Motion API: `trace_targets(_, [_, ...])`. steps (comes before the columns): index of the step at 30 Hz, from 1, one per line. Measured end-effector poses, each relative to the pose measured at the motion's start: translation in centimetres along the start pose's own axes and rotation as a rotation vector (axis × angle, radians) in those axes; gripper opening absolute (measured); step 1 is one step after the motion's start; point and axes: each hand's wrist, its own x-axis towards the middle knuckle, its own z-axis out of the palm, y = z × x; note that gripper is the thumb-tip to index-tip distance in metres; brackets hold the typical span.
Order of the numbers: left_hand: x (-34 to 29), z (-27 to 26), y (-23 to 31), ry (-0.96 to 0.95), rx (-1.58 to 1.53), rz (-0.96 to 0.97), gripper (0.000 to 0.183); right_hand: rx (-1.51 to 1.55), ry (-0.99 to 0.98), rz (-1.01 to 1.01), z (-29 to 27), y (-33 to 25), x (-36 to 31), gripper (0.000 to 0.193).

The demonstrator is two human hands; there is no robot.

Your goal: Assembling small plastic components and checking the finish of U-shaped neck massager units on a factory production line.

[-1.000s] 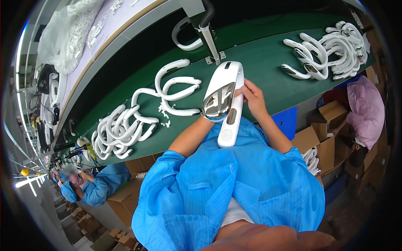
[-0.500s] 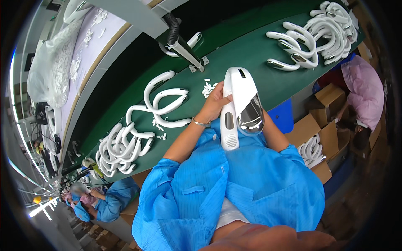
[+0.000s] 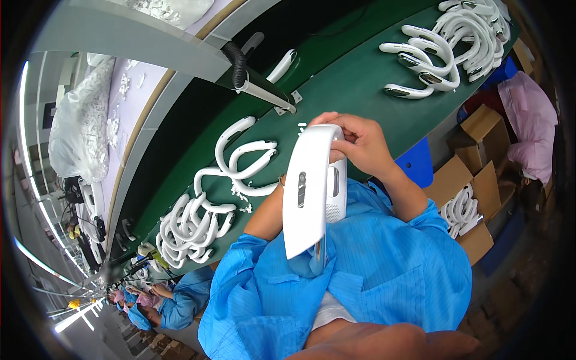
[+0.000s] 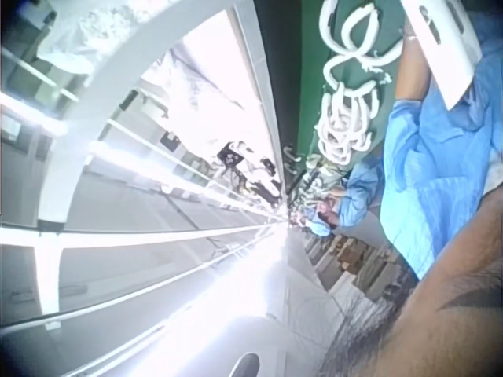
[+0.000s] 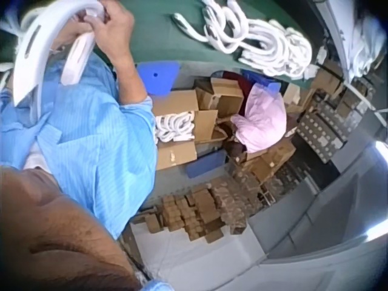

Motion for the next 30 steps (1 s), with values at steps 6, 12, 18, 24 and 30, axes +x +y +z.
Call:
trace_targets(6, [0.0, -1.0, -0.4, -0.078, 0.026, 0.079, 0.069, -0.120, 0.007, -0.196, 0.1, -1.3, 0.0, 0.026])
trace_targets(12, [1.2, -3.6, -2.3, -0.041, 0.182, 0.108, 0.071, -0.045, -0.036, 0.066, -0.8, 2.5, 1.0, 0.031])
trace_targets(18, [0.8, -3.8, -2.4, 0.029, 0.274, 0.143, 0.055, -0.770, 0.217, -0.202, 2.1, 1.8, -0.2, 0.034])
trace_targets(24, [0.5, -3.8, -4.7, 0.124, 0.367, 0.241, 0.053, -1.106, 0.259, -0.349, 3.3, 1.4, -0.1, 0.035])
trace_targets(30, [-0.1, -4.4, -5.5, 0.172, 0.408, 0.239, 0.050, -1.091, 0.149, -0.366, 2.6, 2.4, 0.0, 0.030])
